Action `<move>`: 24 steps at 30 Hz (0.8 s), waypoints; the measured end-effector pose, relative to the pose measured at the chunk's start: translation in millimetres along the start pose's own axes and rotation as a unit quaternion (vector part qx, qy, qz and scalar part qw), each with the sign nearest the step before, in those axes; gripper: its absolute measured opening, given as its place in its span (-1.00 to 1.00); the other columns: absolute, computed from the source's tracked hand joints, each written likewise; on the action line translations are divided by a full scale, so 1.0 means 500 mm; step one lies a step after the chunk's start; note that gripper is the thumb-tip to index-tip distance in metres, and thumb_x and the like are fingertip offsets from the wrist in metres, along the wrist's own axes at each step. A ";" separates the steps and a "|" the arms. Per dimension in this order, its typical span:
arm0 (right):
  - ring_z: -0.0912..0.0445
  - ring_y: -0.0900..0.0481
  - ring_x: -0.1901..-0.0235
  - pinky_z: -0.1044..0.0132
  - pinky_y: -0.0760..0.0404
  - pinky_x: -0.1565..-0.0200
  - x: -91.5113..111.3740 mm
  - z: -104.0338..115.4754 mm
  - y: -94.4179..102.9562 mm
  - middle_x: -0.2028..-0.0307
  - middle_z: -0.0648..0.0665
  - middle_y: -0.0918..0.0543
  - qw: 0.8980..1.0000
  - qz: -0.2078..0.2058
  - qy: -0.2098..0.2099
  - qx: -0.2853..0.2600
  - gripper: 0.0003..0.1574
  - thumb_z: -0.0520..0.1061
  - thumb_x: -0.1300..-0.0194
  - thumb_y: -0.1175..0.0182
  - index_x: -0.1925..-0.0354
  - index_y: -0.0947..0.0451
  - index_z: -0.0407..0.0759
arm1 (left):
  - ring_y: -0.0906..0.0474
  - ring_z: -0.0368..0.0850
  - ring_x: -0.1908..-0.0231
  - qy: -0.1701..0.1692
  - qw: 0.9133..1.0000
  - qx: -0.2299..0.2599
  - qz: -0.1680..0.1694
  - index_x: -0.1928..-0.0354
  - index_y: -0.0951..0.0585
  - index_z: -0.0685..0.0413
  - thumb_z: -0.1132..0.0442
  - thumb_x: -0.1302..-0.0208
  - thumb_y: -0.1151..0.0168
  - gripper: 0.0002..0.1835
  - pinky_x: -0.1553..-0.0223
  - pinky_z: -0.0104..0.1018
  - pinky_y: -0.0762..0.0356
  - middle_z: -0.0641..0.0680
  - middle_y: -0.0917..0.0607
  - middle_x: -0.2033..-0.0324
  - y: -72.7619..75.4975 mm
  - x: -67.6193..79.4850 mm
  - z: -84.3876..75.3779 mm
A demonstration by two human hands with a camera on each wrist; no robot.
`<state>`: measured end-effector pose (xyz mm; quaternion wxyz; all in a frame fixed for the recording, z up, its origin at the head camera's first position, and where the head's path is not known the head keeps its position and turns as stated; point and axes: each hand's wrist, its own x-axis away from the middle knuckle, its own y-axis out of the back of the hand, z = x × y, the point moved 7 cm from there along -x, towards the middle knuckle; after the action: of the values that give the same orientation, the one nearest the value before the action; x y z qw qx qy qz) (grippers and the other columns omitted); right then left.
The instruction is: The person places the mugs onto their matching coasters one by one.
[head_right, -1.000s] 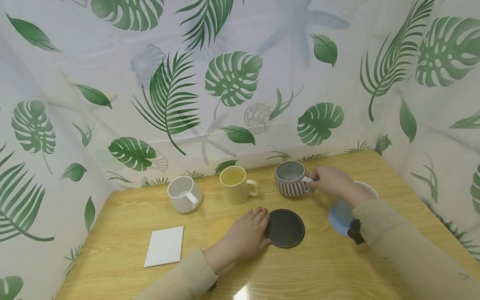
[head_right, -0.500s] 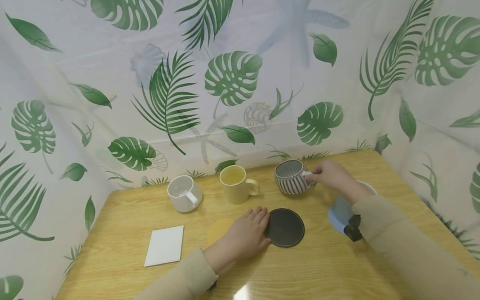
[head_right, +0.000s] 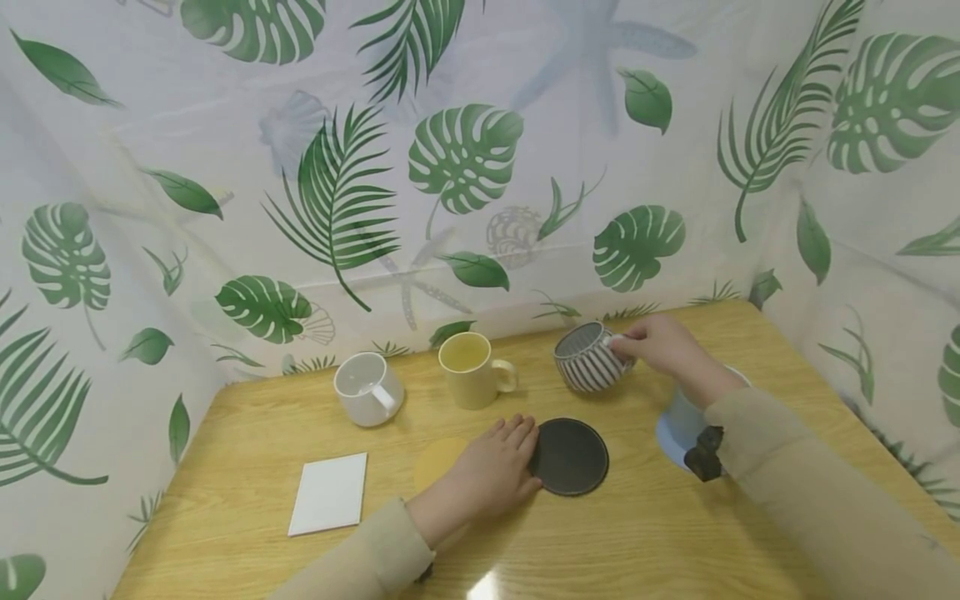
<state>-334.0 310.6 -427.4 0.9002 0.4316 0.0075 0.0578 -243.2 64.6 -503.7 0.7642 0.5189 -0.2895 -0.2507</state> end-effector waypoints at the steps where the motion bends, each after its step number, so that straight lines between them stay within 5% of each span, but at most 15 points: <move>1: 0.01 -0.63 0.23 0.25 -0.51 0.19 0.000 0.002 0.000 0.30 -0.28 -0.82 1.000 -0.002 0.002 -0.003 -0.58 -0.06 -0.58 -0.23 0.22 -0.78 -0.40 | -0.17 -0.13 -0.65 0.000 1.000 0.001 0.001 -0.66 -0.25 0.01 -0.30 -0.63 0.07 -0.22 -0.64 -0.29 -0.20 0.00 -0.28 -0.65 0.000 0.001 0.000; 8: -0.08 -0.63 0.15 0.17 -0.57 0.12 0.006 0.005 0.005 0.28 -0.27 -0.75 0.999 -0.005 -0.021 -0.046 -0.51 -0.04 -0.67 -0.08 0.27 -0.69 -0.40 | -0.19 -0.12 -0.65 -0.001 1.000 0.002 -0.004 -0.65 -0.27 0.02 -0.29 -0.63 0.06 -0.23 -0.64 -0.29 -0.22 0.00 -0.30 -0.64 0.004 0.003 0.001; 12: 0.00 -0.55 0.15 0.18 -0.55 0.08 0.008 0.005 0.010 0.33 -0.10 -0.69 0.994 -0.002 -0.053 -0.096 -0.48 -0.01 -0.70 0.00 0.26 -0.64 -0.37 | -0.19 -0.12 -0.64 -0.002 1.000 0.004 -0.006 -0.64 -0.27 0.03 -0.29 -0.63 0.05 -0.23 -0.64 -0.28 -0.22 0.01 -0.30 -0.64 0.004 0.002 0.001; 18: 0.20 -0.48 0.21 0.45 -0.54 0.16 0.012 0.009 0.017 0.38 0.12 -0.58 0.985 -0.002 -0.081 -0.154 -0.49 0.03 -0.71 0.03 0.25 -0.61 -0.30 | -0.19 -0.12 -0.64 -0.001 1.000 0.004 -0.007 -0.64 -0.27 0.02 -0.30 -0.63 0.05 -0.22 -0.64 -0.29 -0.21 0.00 -0.30 -0.64 0.001 0.001 0.002; 24: 0.25 -0.47 0.20 0.36 -0.56 0.04 0.018 0.017 0.019 0.36 0.16 -0.56 0.978 -0.001 -0.092 -0.189 -0.52 0.04 -0.71 0.04 0.25 -0.58 -0.24 | -0.20 -0.11 -0.64 -0.002 1.000 0.002 -0.008 -0.65 -0.27 0.03 -0.29 -0.63 0.06 -0.22 -0.64 -0.28 -0.22 0.01 -0.30 -0.64 -0.002 -0.001 0.002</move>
<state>-325.7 311.0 -414.6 0.9625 0.2567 -0.0862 0.0169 -244.5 64.1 -504.3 0.7607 0.5223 -0.2870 -0.2573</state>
